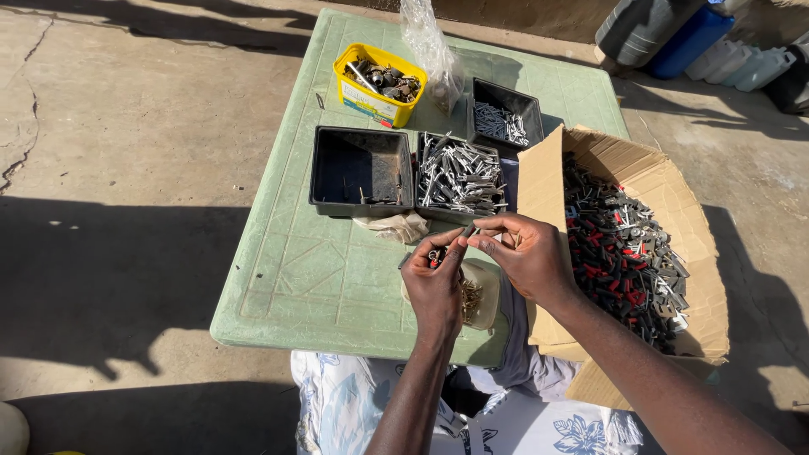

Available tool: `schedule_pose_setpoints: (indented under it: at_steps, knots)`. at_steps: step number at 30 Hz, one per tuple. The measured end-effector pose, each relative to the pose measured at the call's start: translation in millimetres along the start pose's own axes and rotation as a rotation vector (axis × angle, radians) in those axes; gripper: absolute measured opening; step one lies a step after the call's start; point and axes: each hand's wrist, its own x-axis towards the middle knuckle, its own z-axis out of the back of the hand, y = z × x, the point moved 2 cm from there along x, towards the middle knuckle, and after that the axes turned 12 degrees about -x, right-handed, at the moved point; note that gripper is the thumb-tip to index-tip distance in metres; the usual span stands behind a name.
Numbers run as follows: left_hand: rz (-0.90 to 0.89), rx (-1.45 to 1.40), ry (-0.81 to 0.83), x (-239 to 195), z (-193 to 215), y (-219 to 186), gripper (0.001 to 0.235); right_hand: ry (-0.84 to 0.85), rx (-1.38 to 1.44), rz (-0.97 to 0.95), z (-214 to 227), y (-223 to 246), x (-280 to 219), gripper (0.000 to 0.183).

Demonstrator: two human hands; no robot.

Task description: The person assembles small lock cylinders by inserting brass pins into metal housings and then inserting the housing into a red plastic sleeve. They repeat this process for multiple units, placing finished assemblies into a cardboard box.

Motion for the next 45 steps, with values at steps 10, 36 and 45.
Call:
schedule_pose_setpoints:
  at_steps: [10,36,45]
  knots:
    - [0.119,-0.093,-0.021,-3.0,7.7,20.7,0.011,0.049,0.101,-0.059,2.7,-8.8,6.5,0.027]
    - [-0.080,0.060,0.011,-15.0,-2.3,1.7,0.004,0.183,0.196,-0.125,1.8,-2.7,2.0,0.027]
    - [-0.199,0.328,0.161,-3.0,0.4,-18.5,0.011,0.195,0.169,-0.088,3.6,-27.7,6.6,0.019]
